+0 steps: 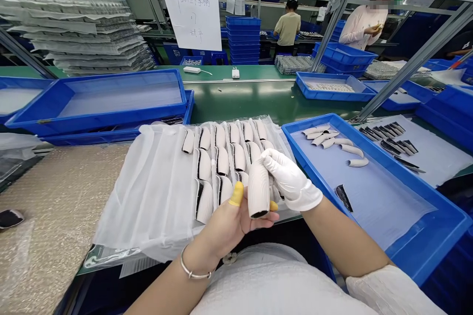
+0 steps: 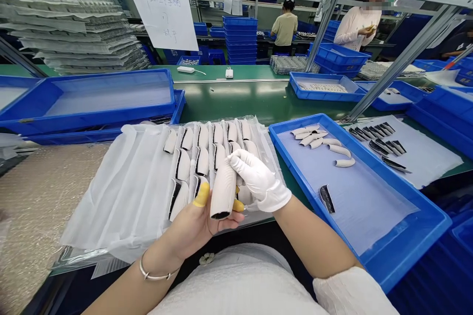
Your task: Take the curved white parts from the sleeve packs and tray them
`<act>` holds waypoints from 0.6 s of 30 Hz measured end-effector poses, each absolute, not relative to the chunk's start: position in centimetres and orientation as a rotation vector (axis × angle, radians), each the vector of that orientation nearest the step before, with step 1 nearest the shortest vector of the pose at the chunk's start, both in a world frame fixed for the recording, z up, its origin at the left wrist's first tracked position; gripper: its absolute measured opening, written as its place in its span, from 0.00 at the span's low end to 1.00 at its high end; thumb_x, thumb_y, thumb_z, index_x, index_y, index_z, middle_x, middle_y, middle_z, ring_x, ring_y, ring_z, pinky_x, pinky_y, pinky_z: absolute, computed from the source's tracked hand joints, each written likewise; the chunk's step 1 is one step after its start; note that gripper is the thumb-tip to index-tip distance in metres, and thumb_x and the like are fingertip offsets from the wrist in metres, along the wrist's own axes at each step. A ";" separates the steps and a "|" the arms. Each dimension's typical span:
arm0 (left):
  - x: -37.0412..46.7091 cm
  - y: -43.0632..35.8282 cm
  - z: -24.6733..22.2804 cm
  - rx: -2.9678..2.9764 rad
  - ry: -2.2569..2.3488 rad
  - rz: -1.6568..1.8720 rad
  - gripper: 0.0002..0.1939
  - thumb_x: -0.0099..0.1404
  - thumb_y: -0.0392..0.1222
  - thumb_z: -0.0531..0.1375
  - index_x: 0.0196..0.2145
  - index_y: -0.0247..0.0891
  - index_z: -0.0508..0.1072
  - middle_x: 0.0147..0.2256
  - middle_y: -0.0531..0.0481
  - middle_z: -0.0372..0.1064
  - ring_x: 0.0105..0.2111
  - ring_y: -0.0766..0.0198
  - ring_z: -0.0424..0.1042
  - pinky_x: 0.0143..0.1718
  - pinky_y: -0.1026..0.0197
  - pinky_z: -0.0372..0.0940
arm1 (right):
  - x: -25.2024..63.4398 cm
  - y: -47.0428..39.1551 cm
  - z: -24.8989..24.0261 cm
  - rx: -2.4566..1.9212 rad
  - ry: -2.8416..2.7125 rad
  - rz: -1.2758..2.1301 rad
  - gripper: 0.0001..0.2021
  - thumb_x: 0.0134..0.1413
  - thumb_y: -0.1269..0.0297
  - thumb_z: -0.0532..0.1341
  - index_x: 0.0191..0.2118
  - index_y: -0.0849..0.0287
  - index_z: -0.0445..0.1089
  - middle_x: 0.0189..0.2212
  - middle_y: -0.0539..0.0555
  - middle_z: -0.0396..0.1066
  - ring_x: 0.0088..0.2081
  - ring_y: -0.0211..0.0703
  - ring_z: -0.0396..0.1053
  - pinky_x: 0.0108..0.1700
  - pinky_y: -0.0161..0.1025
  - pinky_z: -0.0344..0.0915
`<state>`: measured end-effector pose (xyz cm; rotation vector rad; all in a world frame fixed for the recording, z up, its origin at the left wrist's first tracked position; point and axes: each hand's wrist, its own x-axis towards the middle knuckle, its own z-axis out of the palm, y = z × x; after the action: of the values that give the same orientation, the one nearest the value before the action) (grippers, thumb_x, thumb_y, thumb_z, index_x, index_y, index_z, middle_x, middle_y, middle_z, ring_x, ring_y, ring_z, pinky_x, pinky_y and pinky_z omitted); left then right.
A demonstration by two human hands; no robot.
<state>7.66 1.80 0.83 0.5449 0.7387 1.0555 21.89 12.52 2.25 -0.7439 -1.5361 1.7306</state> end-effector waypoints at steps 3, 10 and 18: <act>8.1 1.7 0.3 0.324 0.530 1.030 0.23 0.69 0.58 0.59 0.46 0.34 0.78 0.42 0.43 0.80 0.38 0.61 0.80 0.39 0.63 0.75 | 21.2 11.5 1.6 -0.701 -1.268 1.917 0.20 0.57 0.42 0.65 0.33 0.54 0.64 0.24 0.46 0.61 0.23 0.35 0.57 0.25 0.34 0.58; 8.6 1.5 -0.7 0.179 0.388 1.079 0.26 0.58 0.61 0.68 0.43 0.36 0.79 0.34 0.49 0.80 0.30 0.68 0.79 0.32 0.71 0.73 | 20.9 10.8 0.9 -0.651 -1.150 1.926 0.18 0.53 0.44 0.69 0.34 0.54 0.70 0.23 0.48 0.63 0.25 0.37 0.62 0.27 0.34 0.63; 8.4 1.8 0.9 0.439 0.839 1.190 0.28 0.54 0.63 0.69 0.38 0.33 0.76 0.35 0.44 0.78 0.31 0.62 0.77 0.34 0.63 0.72 | 22.0 12.2 1.7 -0.675 -1.570 1.705 0.14 0.61 0.53 0.64 0.47 0.55 0.71 0.42 0.53 0.72 0.40 0.41 0.70 0.45 0.40 0.69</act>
<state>8.37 1.83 0.93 0.4388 0.8395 1.1904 21.99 12.19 1.73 -0.6746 -1.5703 1.7046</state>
